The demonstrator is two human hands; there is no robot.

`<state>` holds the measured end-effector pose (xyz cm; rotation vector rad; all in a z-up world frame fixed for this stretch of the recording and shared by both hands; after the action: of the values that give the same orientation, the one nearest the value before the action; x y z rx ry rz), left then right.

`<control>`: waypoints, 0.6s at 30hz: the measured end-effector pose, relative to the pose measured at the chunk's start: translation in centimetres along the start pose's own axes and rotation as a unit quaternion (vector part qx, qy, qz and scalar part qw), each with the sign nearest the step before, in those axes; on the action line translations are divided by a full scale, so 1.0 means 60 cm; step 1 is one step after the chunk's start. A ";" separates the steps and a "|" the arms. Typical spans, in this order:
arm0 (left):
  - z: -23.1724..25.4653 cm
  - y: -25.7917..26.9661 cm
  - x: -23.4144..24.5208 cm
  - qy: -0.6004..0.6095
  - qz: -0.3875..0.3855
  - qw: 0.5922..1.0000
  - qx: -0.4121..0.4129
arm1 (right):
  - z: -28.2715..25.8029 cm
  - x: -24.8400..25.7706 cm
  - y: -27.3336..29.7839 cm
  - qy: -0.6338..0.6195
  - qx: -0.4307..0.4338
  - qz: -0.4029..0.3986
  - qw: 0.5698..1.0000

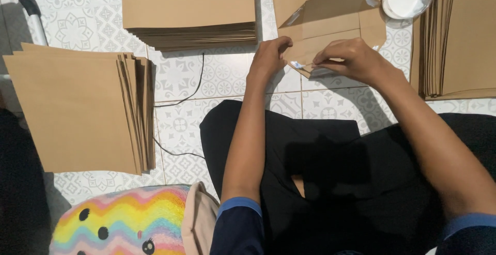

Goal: Applying glue to the bottom flaps of brown paper bags and folding them to seal the bottom.

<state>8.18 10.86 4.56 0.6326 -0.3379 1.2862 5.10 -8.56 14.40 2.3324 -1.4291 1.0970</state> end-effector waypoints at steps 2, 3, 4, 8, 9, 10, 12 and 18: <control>-0.009 -0.004 -0.006 -0.002 -0.001 1.000 -0.002 | 0.003 0.010 0.003 -0.001 -0.006 -0.007 1.000; -0.012 -0.007 -0.009 -0.004 -0.002 1.000 -0.005 | 0.005 0.016 0.004 -0.002 -0.012 -0.014 1.000; -0.010 -0.007 -0.008 -0.003 -0.003 1.000 -0.006 | 0.006 0.019 0.004 0.000 -0.013 -0.014 1.000; -0.013 -0.006 -0.011 -0.006 0.003 1.000 -0.006 | 0.012 0.015 0.007 0.000 -0.001 0.008 1.000; -0.015 -0.008 -0.012 -0.008 0.006 1.000 -0.008 | 0.015 0.010 0.006 -0.002 0.010 0.016 1.000; -0.012 -0.007 -0.010 -0.009 0.007 1.000 -0.009 | 0.011 0.007 0.003 -0.002 0.011 0.017 1.000; -0.006 -0.003 -0.008 -0.010 0.007 1.000 -0.004 | 0.001 0.000 0.000 0.017 0.021 0.006 1.000; -0.016 -0.009 -0.012 -0.016 0.007 1.000 -0.006 | 0.008 0.014 0.004 0.009 -0.012 -0.037 0.999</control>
<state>8.41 10.82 3.24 0.6420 -0.3763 1.2872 5.36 -9.48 14.60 2.3334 -1.3311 1.0721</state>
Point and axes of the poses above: each hand's wrist, its own y-axis away from the middle knuckle, its own x-axis out of the back of the hand, z = x × y, the point moved 5 cm from there along -y, towards the middle knuckle, and after that the axes turned 7 degrees about z, right-handed, at the moved point
